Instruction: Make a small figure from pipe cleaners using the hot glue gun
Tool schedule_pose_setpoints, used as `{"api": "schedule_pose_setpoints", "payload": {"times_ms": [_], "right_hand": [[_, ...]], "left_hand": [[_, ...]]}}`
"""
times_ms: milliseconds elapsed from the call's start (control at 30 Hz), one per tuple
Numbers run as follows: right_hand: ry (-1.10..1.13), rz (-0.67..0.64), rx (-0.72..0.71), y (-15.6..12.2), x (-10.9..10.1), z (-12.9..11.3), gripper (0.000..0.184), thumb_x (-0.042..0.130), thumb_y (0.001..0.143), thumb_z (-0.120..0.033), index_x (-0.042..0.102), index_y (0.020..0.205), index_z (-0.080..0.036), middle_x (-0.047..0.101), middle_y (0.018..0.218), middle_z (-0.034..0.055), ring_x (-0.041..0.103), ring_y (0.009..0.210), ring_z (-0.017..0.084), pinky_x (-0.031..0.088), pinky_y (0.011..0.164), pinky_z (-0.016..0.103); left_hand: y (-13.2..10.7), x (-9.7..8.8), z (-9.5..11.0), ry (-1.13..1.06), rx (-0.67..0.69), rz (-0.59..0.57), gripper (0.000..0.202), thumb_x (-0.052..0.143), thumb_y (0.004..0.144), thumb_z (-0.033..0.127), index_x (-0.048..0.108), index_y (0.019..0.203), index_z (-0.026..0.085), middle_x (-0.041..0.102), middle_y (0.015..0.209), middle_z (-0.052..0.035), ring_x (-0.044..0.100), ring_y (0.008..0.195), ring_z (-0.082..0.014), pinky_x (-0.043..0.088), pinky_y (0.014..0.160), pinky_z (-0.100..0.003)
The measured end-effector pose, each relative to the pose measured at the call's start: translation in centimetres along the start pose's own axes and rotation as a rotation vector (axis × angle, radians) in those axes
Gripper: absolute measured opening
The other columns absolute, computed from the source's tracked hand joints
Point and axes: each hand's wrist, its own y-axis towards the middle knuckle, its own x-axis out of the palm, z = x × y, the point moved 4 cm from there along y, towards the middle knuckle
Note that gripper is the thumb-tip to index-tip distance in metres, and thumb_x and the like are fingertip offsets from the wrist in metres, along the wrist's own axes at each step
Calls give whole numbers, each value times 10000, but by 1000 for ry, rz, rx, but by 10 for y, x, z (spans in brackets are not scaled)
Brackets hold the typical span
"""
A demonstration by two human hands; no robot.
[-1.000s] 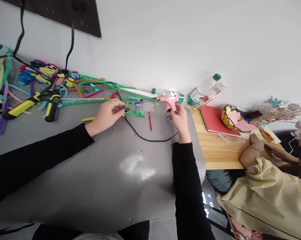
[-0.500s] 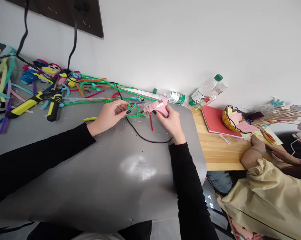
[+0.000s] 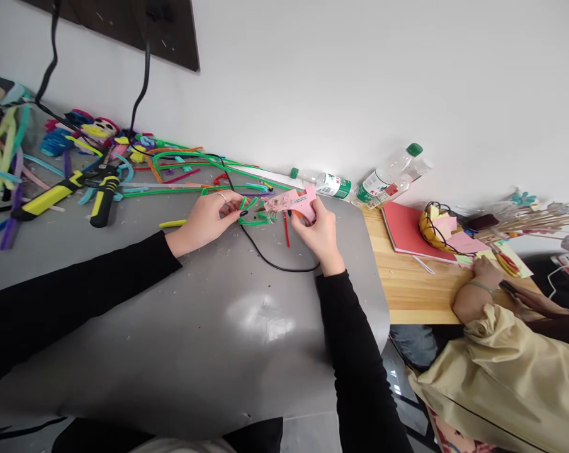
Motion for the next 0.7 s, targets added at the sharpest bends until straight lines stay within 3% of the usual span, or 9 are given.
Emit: {"api": "schedule_pose_setpoints", "payload": {"times_ms": [100, 367, 700], "right_hand": [[13, -1, 1, 0, -2, -2, 272, 629, 745, -370, 387, 741, -246, 347, 583, -83, 301, 551, 92, 290, 545, 256], [-112, -218, -17, -3, 8, 3, 246, 656, 764, -399, 469, 780, -238, 411, 598, -62, 342, 569, 118, 318, 579, 279], [-165, -304, -22, -3, 16, 8, 299, 653, 784, -426, 416, 762, -246, 426, 592, -57, 380, 566, 129, 306, 582, 277]], "left_hand": [[0, -1, 0, 43, 45, -2, 113, 586, 879, 186, 682, 938, 177, 697, 884, -44, 616, 713, -159, 537, 689, -281], [0, -2, -1, 52, 64, 8, 122, 551, 913, 210, 668, 887, 187, 686, 935, -54, 604, 728, -169, 523, 706, -300], [-2, -2, 0, -24, 21, -18, 75, 611, 890, 223, 668, 927, 190, 716, 1009, -64, 647, 816, -181, 580, 770, -322]]}}
